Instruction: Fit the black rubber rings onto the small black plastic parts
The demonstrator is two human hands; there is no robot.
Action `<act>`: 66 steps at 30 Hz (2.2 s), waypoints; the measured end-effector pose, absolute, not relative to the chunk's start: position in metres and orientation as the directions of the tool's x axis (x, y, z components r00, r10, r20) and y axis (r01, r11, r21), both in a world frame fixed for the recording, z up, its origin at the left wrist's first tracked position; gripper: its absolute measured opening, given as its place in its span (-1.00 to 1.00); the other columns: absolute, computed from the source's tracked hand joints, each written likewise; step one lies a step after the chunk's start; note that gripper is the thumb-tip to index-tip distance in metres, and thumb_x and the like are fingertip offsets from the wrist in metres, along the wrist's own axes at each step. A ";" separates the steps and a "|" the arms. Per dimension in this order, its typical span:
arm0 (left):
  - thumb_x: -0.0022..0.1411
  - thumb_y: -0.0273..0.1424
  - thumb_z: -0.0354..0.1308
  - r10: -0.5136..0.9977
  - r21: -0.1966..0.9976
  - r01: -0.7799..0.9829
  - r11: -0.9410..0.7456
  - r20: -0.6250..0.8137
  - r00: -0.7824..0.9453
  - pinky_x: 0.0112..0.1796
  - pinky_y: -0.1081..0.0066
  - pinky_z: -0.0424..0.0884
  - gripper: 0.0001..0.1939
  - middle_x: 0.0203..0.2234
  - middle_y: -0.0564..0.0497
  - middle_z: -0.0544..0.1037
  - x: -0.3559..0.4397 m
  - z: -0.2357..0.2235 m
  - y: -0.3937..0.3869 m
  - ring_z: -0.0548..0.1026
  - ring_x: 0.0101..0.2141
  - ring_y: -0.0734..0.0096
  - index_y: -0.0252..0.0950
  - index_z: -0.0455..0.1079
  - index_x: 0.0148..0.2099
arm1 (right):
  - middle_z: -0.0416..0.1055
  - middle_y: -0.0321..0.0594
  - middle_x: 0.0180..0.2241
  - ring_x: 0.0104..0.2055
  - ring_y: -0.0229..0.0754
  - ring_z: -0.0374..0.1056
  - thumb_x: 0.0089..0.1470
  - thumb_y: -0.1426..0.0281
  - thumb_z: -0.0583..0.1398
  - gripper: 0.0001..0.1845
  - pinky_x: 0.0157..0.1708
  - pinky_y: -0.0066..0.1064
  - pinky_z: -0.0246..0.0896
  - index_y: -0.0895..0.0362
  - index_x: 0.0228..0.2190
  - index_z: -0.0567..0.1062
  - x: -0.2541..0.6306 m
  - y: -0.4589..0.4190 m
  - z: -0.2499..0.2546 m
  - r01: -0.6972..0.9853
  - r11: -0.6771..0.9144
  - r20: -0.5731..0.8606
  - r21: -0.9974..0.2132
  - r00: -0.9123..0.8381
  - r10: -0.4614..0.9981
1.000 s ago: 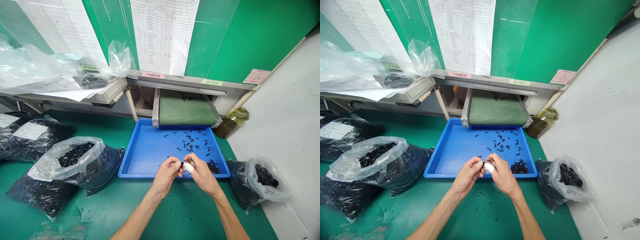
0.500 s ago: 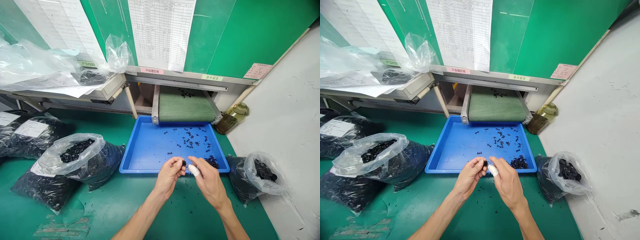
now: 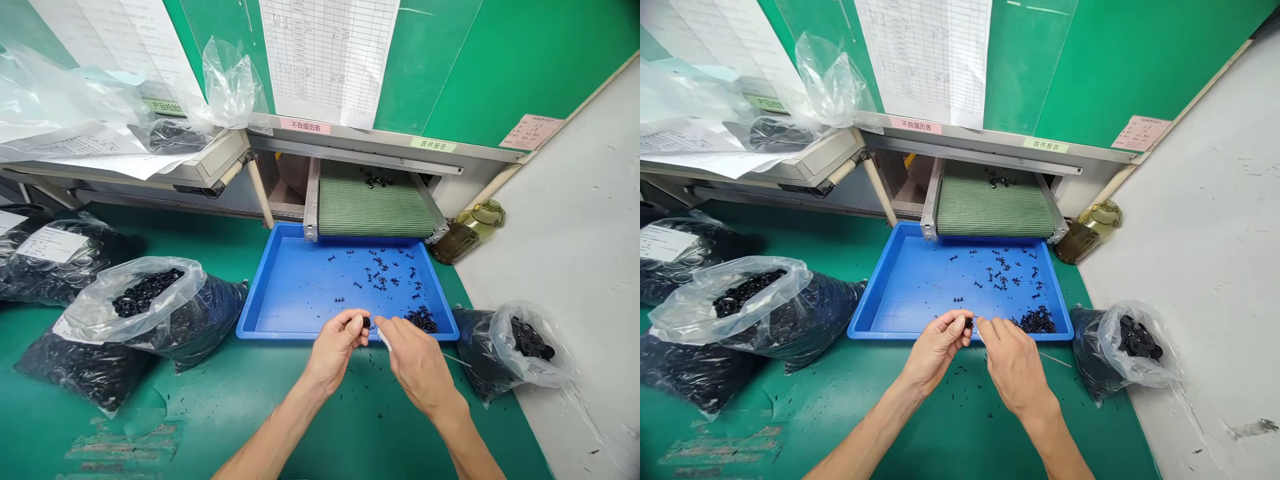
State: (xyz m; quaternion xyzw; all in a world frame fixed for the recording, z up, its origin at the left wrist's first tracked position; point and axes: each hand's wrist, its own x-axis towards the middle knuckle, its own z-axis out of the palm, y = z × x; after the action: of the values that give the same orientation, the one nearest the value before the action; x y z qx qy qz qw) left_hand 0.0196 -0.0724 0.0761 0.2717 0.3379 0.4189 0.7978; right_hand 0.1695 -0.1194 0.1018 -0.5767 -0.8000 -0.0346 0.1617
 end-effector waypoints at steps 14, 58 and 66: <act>0.08 -0.28 0.27 0.883 0.832 -0.365 0.417 -0.276 0.380 -0.33 0.46 0.34 -0.73 -0.51 0.01 0.52 0.013 0.068 -0.064 0.42 -0.48 0.52 -0.37 0.48 -0.21 | 0.32 -0.28 -0.47 -0.43 -0.20 0.20 0.06 0.64 0.03 -0.63 -0.44 -0.37 0.00 0.09 -0.14 0.39 0.165 -0.108 0.101 0.945 0.316 0.235 0.081 -0.327 0.915; 0.05 -0.24 0.30 0.889 0.666 -0.589 0.458 -0.330 0.318 -0.55 0.58 0.21 -0.68 -0.44 -0.03 0.45 0.027 0.061 0.036 0.34 -0.46 0.55 -0.40 0.48 -0.23 | 0.38 -0.27 -0.31 -0.31 -0.29 0.32 0.08 0.60 0.03 -0.64 -0.30 -0.47 0.20 0.06 -0.18 0.49 0.184 0.054 0.101 0.705 0.420 0.219 -0.572 -0.362 0.906; -0.04 -0.23 0.36 0.845 0.660 -0.540 0.521 -0.312 0.434 -0.62 0.60 0.00 -0.66 -0.59 0.10 0.29 0.034 0.066 0.000 0.15 -0.58 0.67 -0.42 0.46 -0.32 | 0.32 -0.26 -0.27 -0.35 -0.29 0.30 0.07 0.65 -0.04 -0.52 -0.34 -0.45 0.28 0.02 -0.06 0.39 0.182 -0.019 0.118 0.751 0.356 0.138 -0.556 -0.339 0.931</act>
State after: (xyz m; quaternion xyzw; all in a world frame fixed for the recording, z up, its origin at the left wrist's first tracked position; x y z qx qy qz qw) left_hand 0.0340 0.0000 0.0661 0.2396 0.3181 0.4265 0.8121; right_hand 0.1816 -0.0191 0.1179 -0.5303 -0.7929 0.2018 0.2223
